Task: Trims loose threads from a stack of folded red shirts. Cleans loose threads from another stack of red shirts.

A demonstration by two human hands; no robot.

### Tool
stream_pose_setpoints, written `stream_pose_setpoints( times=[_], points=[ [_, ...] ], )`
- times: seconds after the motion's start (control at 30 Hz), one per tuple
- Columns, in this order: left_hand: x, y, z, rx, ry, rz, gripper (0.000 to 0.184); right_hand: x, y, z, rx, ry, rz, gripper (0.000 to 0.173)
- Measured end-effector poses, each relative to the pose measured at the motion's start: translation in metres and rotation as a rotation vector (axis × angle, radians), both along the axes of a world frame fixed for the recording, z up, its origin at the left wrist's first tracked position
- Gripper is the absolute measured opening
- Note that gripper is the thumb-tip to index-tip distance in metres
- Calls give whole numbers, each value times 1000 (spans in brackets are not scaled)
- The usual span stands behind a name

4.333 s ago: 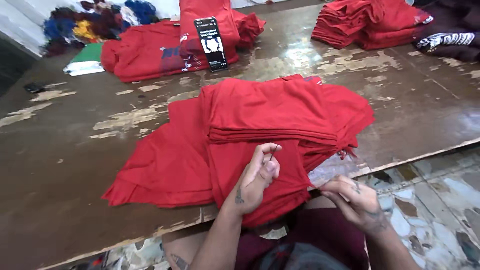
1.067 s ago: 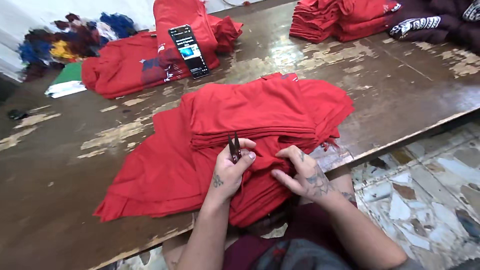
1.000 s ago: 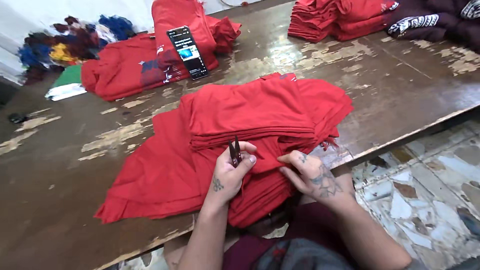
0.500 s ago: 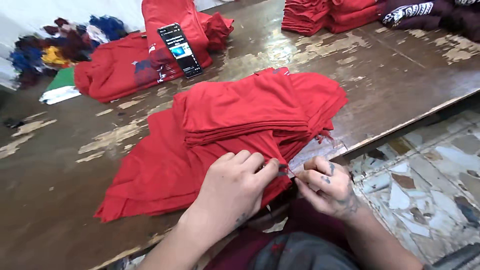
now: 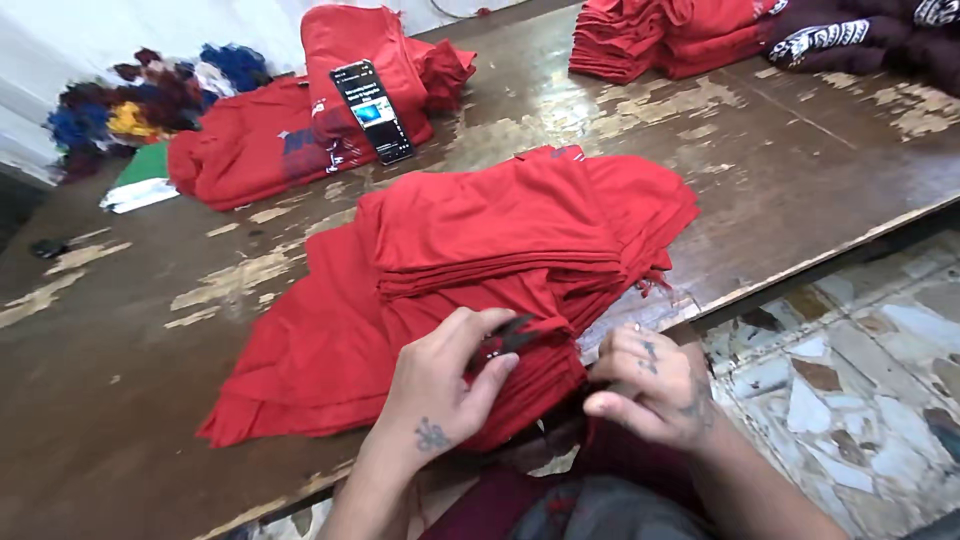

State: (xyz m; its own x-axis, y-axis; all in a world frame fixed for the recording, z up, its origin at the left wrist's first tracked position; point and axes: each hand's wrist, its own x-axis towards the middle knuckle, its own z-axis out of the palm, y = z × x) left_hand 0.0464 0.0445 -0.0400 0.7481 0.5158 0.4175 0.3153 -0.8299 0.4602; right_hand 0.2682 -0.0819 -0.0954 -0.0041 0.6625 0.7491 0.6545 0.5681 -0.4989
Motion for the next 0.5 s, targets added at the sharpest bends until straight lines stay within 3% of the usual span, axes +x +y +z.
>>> stream_pose_setpoints(
  times=[0.13,0.27,0.5],
  points=[
    [4,10,-33,-316,-213,77,41,-2,34,-11,-45,-24,-121,24],
    [0,7,-32,-204,-92,96,47,-2,31,-17,167,43,-48,13],
    [-4,-13,4,124,17,18,29,2,9,-13,182,36,-49,12]
  ],
)
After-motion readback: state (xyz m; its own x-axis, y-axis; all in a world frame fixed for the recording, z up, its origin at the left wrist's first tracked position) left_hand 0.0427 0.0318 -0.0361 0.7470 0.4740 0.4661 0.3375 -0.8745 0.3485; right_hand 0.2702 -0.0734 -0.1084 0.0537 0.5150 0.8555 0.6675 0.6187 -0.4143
